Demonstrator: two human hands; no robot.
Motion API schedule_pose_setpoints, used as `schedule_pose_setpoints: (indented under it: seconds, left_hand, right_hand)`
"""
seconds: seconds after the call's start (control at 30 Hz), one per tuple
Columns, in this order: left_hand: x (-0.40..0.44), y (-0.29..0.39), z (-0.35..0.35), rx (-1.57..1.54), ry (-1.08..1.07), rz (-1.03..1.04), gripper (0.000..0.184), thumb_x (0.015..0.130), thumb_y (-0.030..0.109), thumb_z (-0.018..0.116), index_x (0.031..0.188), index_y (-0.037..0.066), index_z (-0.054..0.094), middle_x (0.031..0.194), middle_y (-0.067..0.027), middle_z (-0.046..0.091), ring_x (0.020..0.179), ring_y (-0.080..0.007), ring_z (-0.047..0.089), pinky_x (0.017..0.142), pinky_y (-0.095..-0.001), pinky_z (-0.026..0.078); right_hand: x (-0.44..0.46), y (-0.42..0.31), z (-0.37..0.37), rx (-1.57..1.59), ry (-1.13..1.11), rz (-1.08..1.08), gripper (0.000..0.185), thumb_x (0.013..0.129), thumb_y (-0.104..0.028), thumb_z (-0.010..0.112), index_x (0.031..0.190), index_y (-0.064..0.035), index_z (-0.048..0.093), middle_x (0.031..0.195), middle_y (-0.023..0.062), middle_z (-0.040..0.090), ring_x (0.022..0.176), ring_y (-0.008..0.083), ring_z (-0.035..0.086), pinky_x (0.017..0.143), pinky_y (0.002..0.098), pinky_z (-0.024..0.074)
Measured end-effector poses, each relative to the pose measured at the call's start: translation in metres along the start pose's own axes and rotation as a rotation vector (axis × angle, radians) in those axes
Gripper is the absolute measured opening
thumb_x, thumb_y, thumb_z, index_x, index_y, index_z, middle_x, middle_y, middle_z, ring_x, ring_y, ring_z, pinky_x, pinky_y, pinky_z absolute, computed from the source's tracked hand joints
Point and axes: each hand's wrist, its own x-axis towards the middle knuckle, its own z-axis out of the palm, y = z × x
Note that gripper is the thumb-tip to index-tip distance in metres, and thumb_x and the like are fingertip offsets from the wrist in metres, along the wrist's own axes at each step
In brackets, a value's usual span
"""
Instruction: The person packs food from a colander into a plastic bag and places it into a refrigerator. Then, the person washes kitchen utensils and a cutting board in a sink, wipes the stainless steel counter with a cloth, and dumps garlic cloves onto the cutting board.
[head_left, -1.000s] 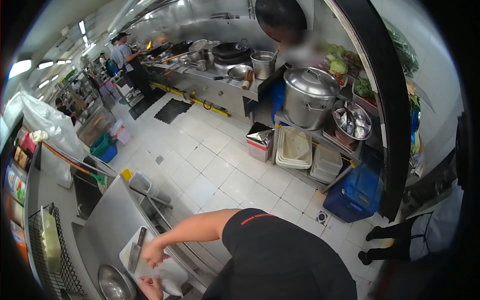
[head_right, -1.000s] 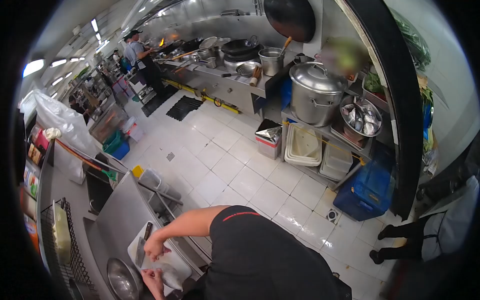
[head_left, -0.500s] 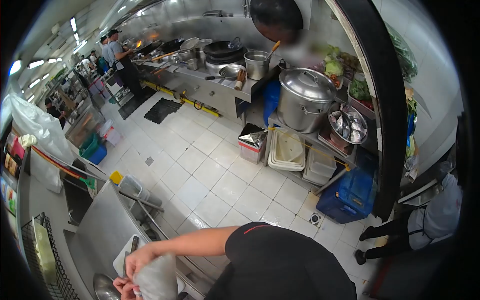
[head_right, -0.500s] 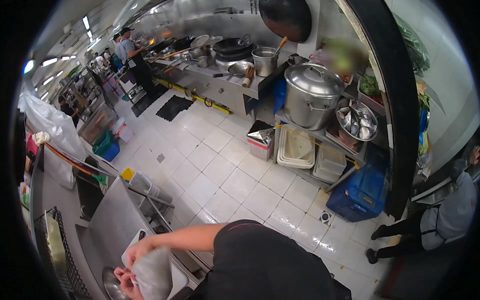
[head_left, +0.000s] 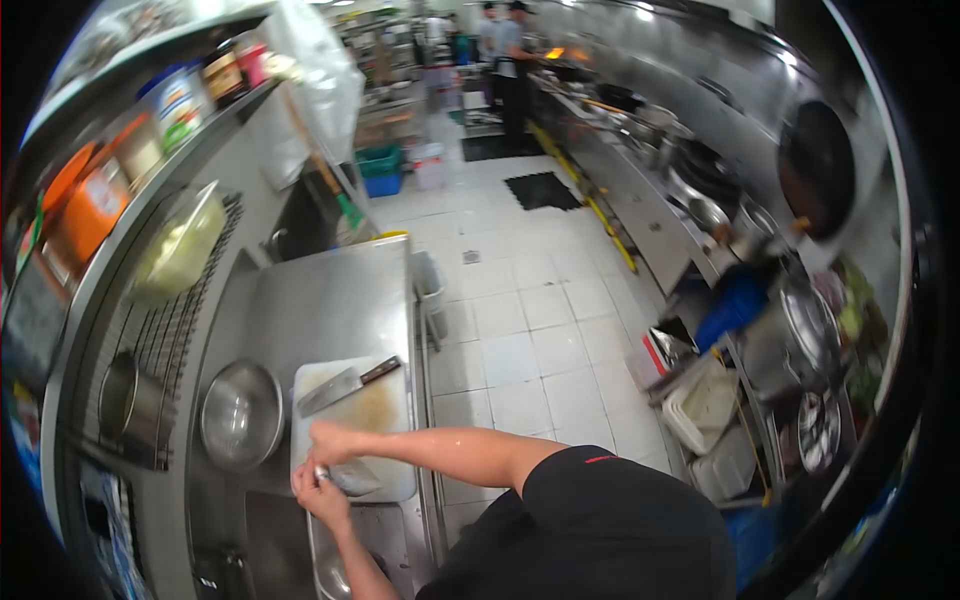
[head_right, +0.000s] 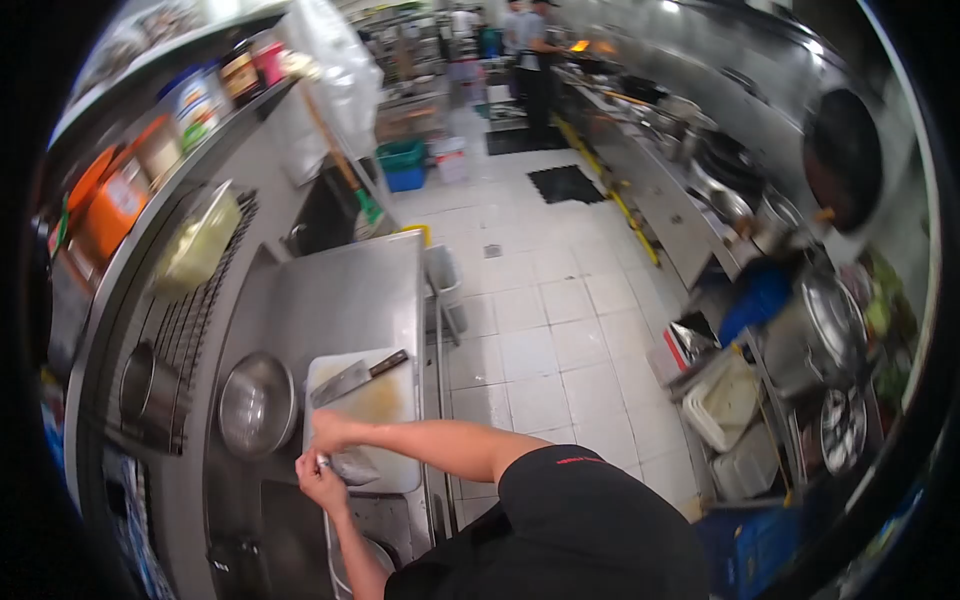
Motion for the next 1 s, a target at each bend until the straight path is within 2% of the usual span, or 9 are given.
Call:
schedule_pose_setpoints:
  seconds: [0.17,0.23,0.3,0.4,0.47,0.57,0.73,0.8,1.0]
  left_hand:
    - [-0.021,-0.047,-0.003,0.266,0.049,0.031,0.026,0.085,-0.007,0.053,0.106,-0.003,0.068,0.093,-0.0104,0.062,0.086,-0.0207,0.061,0.077,-0.0313,0.048]
    - [-0.023,-0.051,0.002,-0.261,0.203,-0.476,0.023,0.087,-0.003,0.054,0.106,-0.003,0.067,0.094,-0.0074,0.063,0.086,-0.0162,0.06,0.074,-0.0294,0.047]
    - [-0.021,-0.044,0.005,-0.585,0.408,-0.848,0.025,0.091,-0.001,0.053,0.113,-0.003,0.064,0.1,-0.006,0.065,0.091,-0.014,0.059,0.078,-0.0274,0.048]
    - [-0.019,-0.032,0.021,-0.718,0.632,-0.891,0.026,0.092,0.001,0.05,0.114,-0.002,0.063,0.105,-0.0069,0.065,0.098,-0.0146,0.059,0.083,-0.026,0.047]
    - [-0.028,-0.027,0.039,-0.755,0.794,-0.961,0.027,0.092,0.005,0.054,0.117,-0.001,0.063,0.105,-0.006,0.065,0.097,-0.0129,0.058,0.083,-0.0257,0.046]
    - [-0.023,-0.028,0.058,-0.783,0.956,-1.047,0.031,0.091,0.004,0.053,0.12,0.001,0.061,0.102,-0.0056,0.064,0.091,-0.0125,0.058,0.08,-0.026,0.047]
    - [-0.026,-0.027,0.079,-0.931,1.069,-0.978,0.034,0.084,-0.007,0.043,0.109,0.002,0.063,0.091,-0.0074,0.062,0.078,-0.0137,0.058,0.067,-0.0271,0.049]
    - [-0.01,-0.033,0.094,-0.881,1.254,-0.928,0.032,0.085,-0.003,0.052,0.114,0.001,0.063,0.089,-0.0101,0.065,0.071,-0.0174,0.061,0.061,-0.0322,0.052]
    - [-0.005,-0.073,0.098,-0.422,1.21,-1.06,0.03,0.078,-0.003,0.056,0.104,0.002,0.07,0.094,-0.0121,0.066,0.074,-0.021,0.064,0.064,-0.0342,0.054]
  right_hand:
    - [0.045,0.057,0.04,0.852,-0.591,0.631,0.037,0.096,-0.035,0.054,0.076,-0.0048,0.061,0.05,0.0016,0.044,0.039,0.0145,0.044,0.035,0.0299,0.0362]
    - [0.034,0.027,0.022,0.667,-0.516,0.435,0.053,0.097,-0.049,0.051,0.09,0.0019,0.064,0.069,0.0086,0.062,0.049,0.0166,0.057,0.043,0.0318,0.0496]
    - [0.04,0.018,0.02,0.517,-0.586,0.21,0.044,0.097,-0.04,0.055,0.098,0.0027,0.065,0.09,0.0106,0.068,0.07,0.0161,0.065,0.062,0.03,0.0557]
    - [0.039,0.036,0.03,0.429,-0.757,-0.221,0.03,0.091,-0.026,0.065,0.099,0.0024,0.064,0.091,0.0127,0.067,0.079,0.0218,0.065,0.071,0.0356,0.054]
    - [0.033,0.046,0.033,-0.074,-0.451,-0.571,0.021,0.08,-0.012,0.069,0.097,-0.0007,0.065,0.087,0.0166,0.064,0.086,0.0322,0.062,0.078,0.0432,0.0484]
    - [0.041,0.082,0.051,-0.011,-0.406,-0.747,0.021,0.079,-0.009,0.067,0.096,0.0006,0.062,0.09,0.0198,0.061,0.089,0.0382,0.057,0.078,0.0465,0.0449]
    - [0.048,0.099,0.054,0.065,-0.427,-0.818,0.013,0.078,-0.011,0.065,0.079,-0.0007,0.056,0.078,0.0181,0.056,0.075,0.0367,0.054,0.068,0.0452,0.0406]
    - [0.049,0.11,0.063,0.186,-0.416,-0.642,0.013,0.078,-0.01,0.064,0.077,-0.0012,0.054,0.075,0.017,0.054,0.073,0.0354,0.053,0.068,0.0433,0.0411]
    - [0.07,0.131,0.076,0.369,-0.502,-0.452,0.013,0.081,-0.006,0.062,0.072,-0.0014,0.053,0.062,0.001,0.048,0.06,0.0087,0.042,0.053,0.0271,0.0362]
